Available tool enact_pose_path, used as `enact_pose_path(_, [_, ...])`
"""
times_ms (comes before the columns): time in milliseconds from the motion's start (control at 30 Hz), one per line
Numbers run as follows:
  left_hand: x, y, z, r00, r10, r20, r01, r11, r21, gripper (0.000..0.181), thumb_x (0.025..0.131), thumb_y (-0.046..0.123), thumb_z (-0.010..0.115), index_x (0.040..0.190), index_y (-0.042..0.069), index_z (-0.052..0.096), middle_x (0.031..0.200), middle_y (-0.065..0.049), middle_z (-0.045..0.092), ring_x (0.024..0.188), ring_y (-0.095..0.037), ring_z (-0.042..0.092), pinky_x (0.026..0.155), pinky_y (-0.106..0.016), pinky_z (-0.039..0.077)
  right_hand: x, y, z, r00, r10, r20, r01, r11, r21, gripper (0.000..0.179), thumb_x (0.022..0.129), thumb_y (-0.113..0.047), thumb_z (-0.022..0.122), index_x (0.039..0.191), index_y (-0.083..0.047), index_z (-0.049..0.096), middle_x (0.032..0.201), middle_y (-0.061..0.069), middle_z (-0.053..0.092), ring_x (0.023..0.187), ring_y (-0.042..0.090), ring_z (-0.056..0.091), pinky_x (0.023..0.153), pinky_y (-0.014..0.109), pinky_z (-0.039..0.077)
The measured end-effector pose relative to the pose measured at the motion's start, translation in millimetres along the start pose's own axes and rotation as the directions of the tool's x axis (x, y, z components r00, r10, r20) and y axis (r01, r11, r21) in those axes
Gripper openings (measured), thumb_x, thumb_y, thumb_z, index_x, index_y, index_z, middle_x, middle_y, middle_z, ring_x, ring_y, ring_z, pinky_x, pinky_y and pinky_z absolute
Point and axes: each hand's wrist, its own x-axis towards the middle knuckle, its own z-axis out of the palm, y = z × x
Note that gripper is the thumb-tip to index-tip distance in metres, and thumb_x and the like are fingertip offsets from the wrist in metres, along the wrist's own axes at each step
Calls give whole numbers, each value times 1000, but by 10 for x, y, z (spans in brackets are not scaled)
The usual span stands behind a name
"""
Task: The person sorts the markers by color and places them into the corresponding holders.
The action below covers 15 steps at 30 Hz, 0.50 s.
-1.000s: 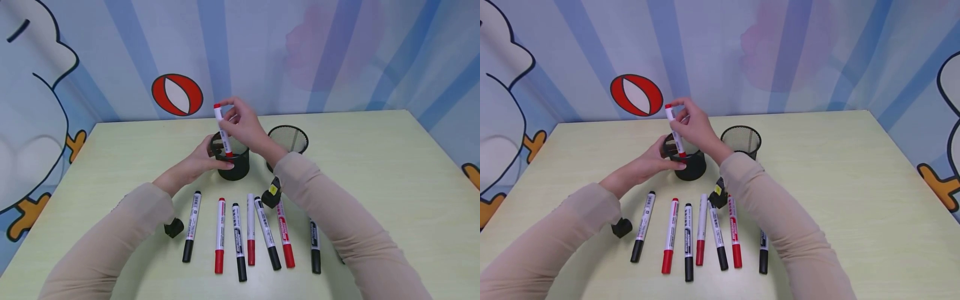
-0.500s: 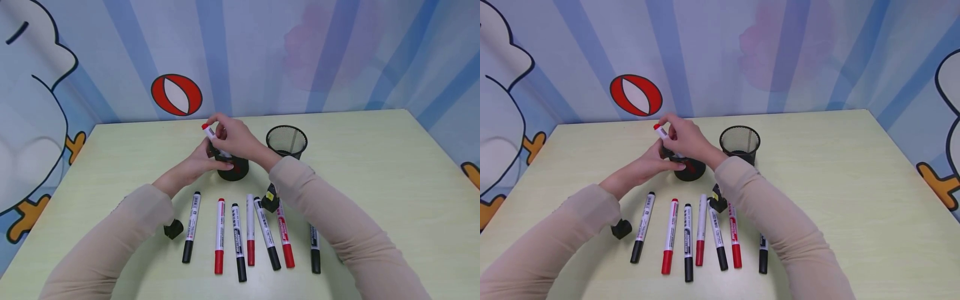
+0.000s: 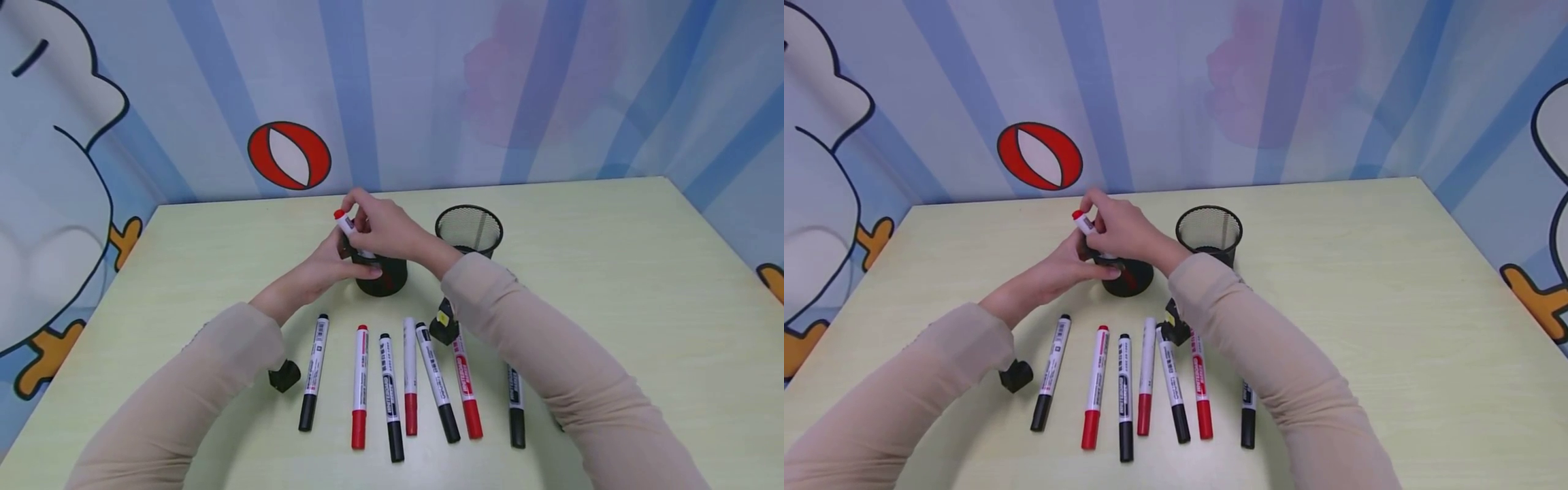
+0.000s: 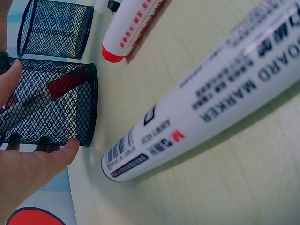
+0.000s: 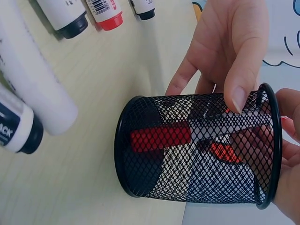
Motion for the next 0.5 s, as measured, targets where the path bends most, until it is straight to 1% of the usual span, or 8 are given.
enact_pose_path(200, [4,-17,3,1000,-12,-8,12,1000,2,83,82,3,68,145,21,18,142,-5,30,129,-25,26,107,-48,26,-7,8,-17,1000,5,2,-5,1000,-12,33,87,-6,57,118,-8,45,85,7,57,72,18,53,64,26,46])
enact_pose_path(400, [8,-5,15,997,-58,-54,60,997,39,88,80,7,71,146,22,16,143,-5,31,130,-24,26,106,-48,26,-5,14,-74,1000,10,-19,-11,1000,-29,35,88,-8,58,121,-8,47,87,7,58,76,17,55,68,26,49])
enact_pose_path(500, [14,1,21,995,-70,-74,74,996,53,90,79,8,72,147,22,14,144,-4,29,130,-24,24,107,-49,25,-6,24,-100,999,20,-29,-21,999,-34,34,88,-8,58,121,-8,47,89,7,59,76,18,56,67,26,49])
